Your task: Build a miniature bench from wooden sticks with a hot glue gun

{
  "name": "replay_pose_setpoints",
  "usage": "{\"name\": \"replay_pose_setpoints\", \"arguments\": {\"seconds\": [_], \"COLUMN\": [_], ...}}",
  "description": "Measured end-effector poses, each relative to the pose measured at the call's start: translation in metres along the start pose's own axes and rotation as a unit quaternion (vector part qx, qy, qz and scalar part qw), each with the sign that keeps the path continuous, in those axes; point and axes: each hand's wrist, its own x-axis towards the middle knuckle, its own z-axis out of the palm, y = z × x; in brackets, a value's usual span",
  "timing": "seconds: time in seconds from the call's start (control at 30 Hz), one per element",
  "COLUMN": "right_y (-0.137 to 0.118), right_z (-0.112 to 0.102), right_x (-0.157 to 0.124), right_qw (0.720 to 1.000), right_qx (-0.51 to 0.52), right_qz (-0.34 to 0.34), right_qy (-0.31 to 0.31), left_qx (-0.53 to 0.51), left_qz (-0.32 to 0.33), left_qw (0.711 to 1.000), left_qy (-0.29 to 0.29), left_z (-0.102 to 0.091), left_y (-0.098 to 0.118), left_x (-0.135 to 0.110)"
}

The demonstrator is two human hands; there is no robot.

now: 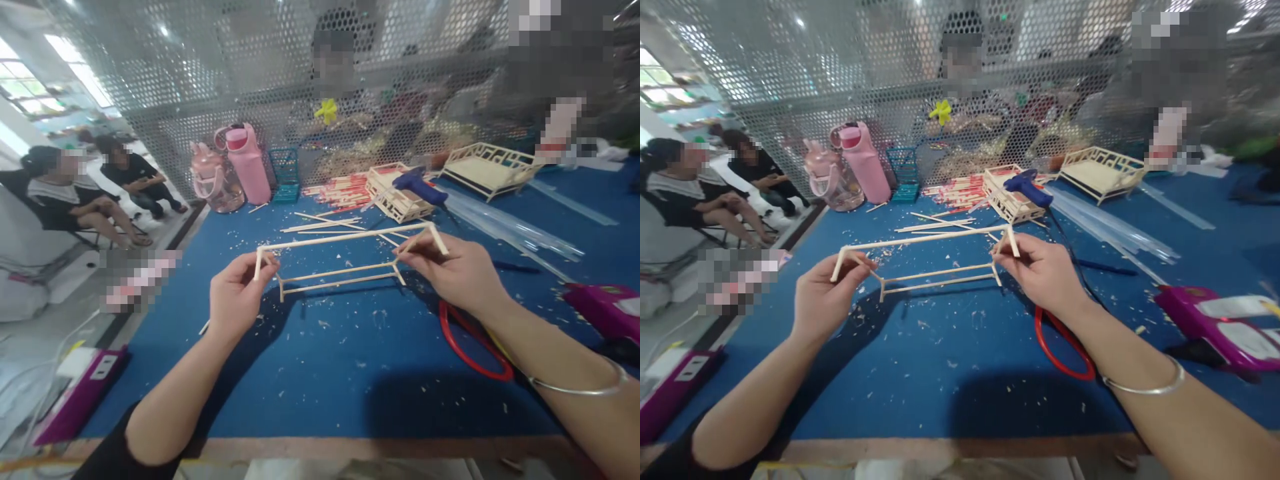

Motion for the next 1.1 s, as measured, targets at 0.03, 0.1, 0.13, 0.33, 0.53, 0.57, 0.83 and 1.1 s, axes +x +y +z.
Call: {"name": "replay_pose_setpoints", "arguments": {"seconds": [0.03, 0.1, 0.13, 0.33, 0.53, 0.57, 0.83, 1.1], "right_y": [0.001, 0.002, 0.002, 0.004, 0.011, 0.012, 0.019, 0.015], "right_z": [0.001, 0.001, 0.001, 0.000, 0.002, 0.003, 0.003, 0.006], "right_x": [0.000, 0.000, 0.000, 0.003, 0.007, 0.007, 0.008, 0.008], "right_qw": [1.000, 1.000, 1.000, 1.000, 0.997, 0.996, 0.978, 0.968], "right_qx": [0.000, -0.001, -0.003, -0.018, 0.019, 0.020, -0.007, 0.041], "right_qz": [0.003, 0.007, 0.008, 0.010, 0.027, 0.032, 0.086, 0.120], "right_qy": [-0.007, -0.014, -0.015, -0.014, -0.073, -0.085, -0.191, -0.215], "left_qx": [-0.012, -0.027, -0.027, 0.108, 0.209, 0.219, 0.249, 0.249], "left_qz": [-0.016, -0.047, -0.061, -0.059, -0.063, -0.065, -0.075, -0.119], "left_qw": [1.000, 0.998, 0.997, 0.986, 0.963, 0.959, 0.949, 0.945], "left_qy": [-0.007, -0.020, -0.029, -0.110, -0.160, -0.166, -0.179, -0.176], "left_z": [0.001, 0.002, 0.003, 0.002, 0.000, -0.001, -0.001, 0.002], "left_y": [-0.002, -0.006, -0.008, -0.010, -0.005, -0.006, -0.010, -0.004], "left_x": [0.001, 0.003, 0.003, 0.008, 0.013, 0.013, 0.014, 0.014]}}
